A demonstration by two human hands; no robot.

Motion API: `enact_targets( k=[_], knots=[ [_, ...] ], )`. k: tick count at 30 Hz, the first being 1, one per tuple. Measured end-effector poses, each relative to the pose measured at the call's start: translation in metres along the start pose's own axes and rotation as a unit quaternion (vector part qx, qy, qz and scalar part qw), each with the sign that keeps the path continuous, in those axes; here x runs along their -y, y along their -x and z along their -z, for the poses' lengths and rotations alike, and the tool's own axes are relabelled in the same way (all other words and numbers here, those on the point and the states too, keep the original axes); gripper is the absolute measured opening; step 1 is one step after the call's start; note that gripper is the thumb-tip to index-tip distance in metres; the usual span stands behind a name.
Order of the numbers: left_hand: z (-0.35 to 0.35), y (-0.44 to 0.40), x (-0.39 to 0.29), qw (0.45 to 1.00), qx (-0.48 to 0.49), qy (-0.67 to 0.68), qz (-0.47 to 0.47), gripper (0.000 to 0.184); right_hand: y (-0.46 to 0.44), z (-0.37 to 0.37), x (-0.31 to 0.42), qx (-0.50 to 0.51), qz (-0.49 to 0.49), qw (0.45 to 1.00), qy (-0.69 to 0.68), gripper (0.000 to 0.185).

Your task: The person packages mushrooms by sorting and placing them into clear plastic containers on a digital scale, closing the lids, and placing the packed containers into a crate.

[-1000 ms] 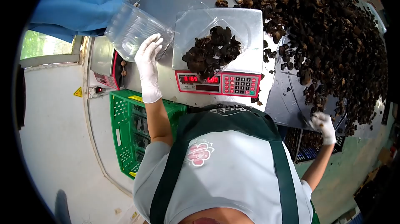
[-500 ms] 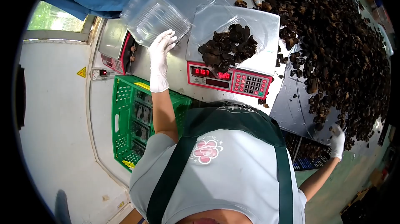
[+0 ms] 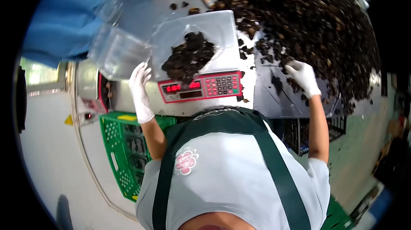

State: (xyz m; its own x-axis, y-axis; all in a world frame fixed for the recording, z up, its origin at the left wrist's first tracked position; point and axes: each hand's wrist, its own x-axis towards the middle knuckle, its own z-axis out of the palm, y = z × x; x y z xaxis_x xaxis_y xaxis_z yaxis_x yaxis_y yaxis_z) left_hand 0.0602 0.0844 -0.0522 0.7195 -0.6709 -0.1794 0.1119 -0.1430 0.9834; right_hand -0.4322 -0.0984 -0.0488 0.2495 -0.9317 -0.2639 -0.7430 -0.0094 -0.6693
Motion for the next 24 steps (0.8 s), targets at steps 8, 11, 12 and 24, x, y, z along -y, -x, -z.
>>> enact_targets(
  k=[8, 11, 12, 24],
  knots=[
    [-0.033, -0.006, 0.006, 0.999, 0.007, -0.018, 0.039, 0.039, -0.024, -0.082, -0.015, -0.131, 0.097, 0.964, 0.212, 0.03],
    [-0.039, -0.007, 0.011, 0.999, 0.016, -0.032, 0.007, 0.044, -0.033, -0.097, -0.005, -0.141, 0.088, 0.953, 0.254, 0.036],
    [-0.041, -0.007, 0.008, 0.999, 0.017, -0.032, 0.011, 0.045, -0.037, -0.102, -0.008, -0.156, 0.08, 0.95, 0.257, 0.036],
    [-0.064, -0.013, 0.0, 0.988, 0.041, -0.142, -0.037, 0.05, -0.084, -0.115, 0.01, -0.187, 0.135, 0.952, 0.2, 0.023]
  ],
)
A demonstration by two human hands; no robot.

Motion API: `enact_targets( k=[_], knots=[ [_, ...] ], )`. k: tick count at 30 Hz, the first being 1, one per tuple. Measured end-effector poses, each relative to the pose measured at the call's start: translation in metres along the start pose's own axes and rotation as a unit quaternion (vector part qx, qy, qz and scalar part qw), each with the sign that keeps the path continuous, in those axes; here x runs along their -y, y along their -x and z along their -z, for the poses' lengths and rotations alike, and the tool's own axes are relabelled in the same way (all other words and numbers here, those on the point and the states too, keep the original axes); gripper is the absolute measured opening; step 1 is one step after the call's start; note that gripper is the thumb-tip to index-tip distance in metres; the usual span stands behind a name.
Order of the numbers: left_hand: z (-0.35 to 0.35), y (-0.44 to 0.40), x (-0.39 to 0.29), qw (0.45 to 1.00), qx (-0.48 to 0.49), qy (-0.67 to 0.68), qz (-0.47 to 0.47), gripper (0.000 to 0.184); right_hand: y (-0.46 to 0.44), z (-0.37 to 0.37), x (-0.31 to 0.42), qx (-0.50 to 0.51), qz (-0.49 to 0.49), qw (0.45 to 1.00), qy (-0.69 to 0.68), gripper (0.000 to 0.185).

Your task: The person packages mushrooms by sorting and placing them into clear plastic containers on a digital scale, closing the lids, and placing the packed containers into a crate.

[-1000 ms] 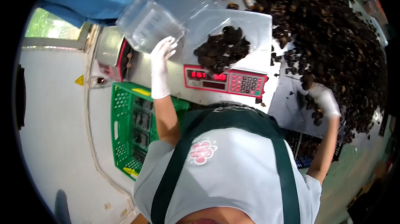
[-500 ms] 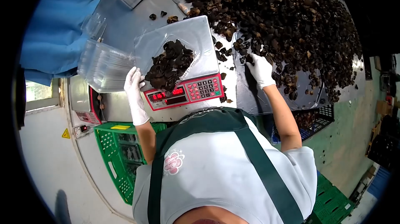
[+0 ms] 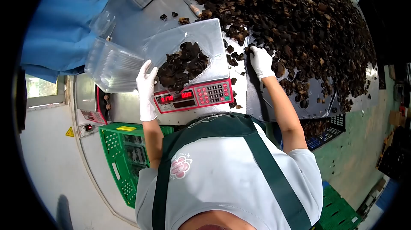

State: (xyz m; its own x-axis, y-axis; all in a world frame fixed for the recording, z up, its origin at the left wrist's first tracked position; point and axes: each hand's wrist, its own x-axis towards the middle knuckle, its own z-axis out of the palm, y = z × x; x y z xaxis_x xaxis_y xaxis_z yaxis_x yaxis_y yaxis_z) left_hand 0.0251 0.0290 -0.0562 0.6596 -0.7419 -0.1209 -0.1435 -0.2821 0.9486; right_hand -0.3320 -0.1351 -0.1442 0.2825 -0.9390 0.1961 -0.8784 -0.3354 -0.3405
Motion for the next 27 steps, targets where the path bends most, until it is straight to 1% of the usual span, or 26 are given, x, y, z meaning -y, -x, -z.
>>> enact_targets(
  k=[1, 3, 4, 5, 6, 7, 8, 11, 13, 15, 16, 17, 20, 22, 23, 25, 26, 27],
  knots=[
    [0.0, 0.0, 0.0, 1.0, 0.003, -0.007, -0.002, 0.05, -0.002, 0.006, 0.006, 0.014, -0.021, 0.999, -0.019, 0.019],
    [0.001, -0.001, 0.004, 1.0, 0.002, -0.007, -0.001, 0.049, -0.005, 0.005, 0.002, -0.017, -0.057, 0.993, -0.098, 0.02],
    [0.001, -0.002, 0.008, 1.0, 0.007, 0.027, 0.002, 0.048, -0.009, 0.014, 0.008, -0.02, -0.081, 0.975, -0.207, 0.024],
    [0.003, -0.003, 0.012, 0.998, 0.009, 0.059, 0.003, 0.046, -0.011, 0.026, 0.015, 0.008, -0.105, 0.947, -0.303, 0.024],
    [0.006, -0.005, 0.015, 0.997, 0.033, 0.065, 0.021, 0.044, -0.014, 0.03, 0.021, 0.04, -0.133, 0.913, -0.384, 0.022],
    [0.006, -0.005, 0.015, 0.997, 0.033, 0.064, 0.018, 0.042, -0.018, 0.036, 0.027, 0.072, -0.159, 0.87, -0.461, 0.021],
    [0.006, -0.006, 0.015, 0.997, 0.032, 0.074, 0.02, 0.041, -0.019, 0.063, 0.053, 0.102, -0.166, 0.859, -0.474, 0.02],
    [0.004, -0.009, 0.012, 0.994, 0.031, 0.093, 0.037, 0.038, -0.022, 0.088, 0.098, 0.15, -0.106, 0.817, -0.546, 0.022],
    [0.005, -0.008, 0.007, 0.994, 0.033, 0.091, 0.055, 0.038, -0.024, 0.09, 0.123, 0.17, -0.072, 0.812, -0.553, 0.023],
    [0.005, -0.009, 0.009, 0.994, 0.031, 0.093, 0.048, 0.038, -0.027, 0.087, 0.138, 0.221, -0.061, 0.792, -0.566, 0.023],
    [0.005, -0.009, 0.009, 0.994, 0.032, 0.093, 0.042, 0.038, -0.028, 0.083, 0.14, 0.236, -0.058, 0.795, -0.556, 0.022],
    [0.007, -0.01, 0.009, 0.994, 0.03, 0.094, 0.041, 0.038, -0.028, 0.086, 0.142, 0.249, -0.069, 0.786, -0.562, 0.022],
    [0.011, -0.008, 0.01, 0.993, 0.027, 0.109, 0.044, 0.039, -0.026, 0.086, 0.139, 0.22, -0.064, 0.779, -0.584, 0.021],
    [0.013, -0.007, 0.008, 0.991, 0.022, 0.121, 0.051, 0.04, -0.022, 0.092, 0.124, 0.198, -0.061, 0.812, -0.545, 0.021],
    [0.014, -0.005, 0.006, 0.992, 0.016, 0.116, 0.049, 0.039, -0.02, 0.092, 0.109, 0.198, -0.065, 0.815, -0.541, 0.022],
    [0.021, -0.008, 0.01, 0.991, 0.012, 0.123, 0.045, 0.038, -0.008, 0.11, 0.079, 0.184, -0.102, 0.838, -0.504, 0.022],
    [0.024, -0.009, 0.011, 0.992, 0.008, 0.12, 0.044, 0.037, 0.001, 0.122, 0.059, 0.186, -0.103, 0.853, -0.476, 0.022],
    [0.027, -0.009, 0.01, 0.992, 0.004, 0.116, 0.042, 0.036, 0.012, 0.128, 0.032, 0.184, -0.129, 0.862, -0.455, 0.022]
  ],
)
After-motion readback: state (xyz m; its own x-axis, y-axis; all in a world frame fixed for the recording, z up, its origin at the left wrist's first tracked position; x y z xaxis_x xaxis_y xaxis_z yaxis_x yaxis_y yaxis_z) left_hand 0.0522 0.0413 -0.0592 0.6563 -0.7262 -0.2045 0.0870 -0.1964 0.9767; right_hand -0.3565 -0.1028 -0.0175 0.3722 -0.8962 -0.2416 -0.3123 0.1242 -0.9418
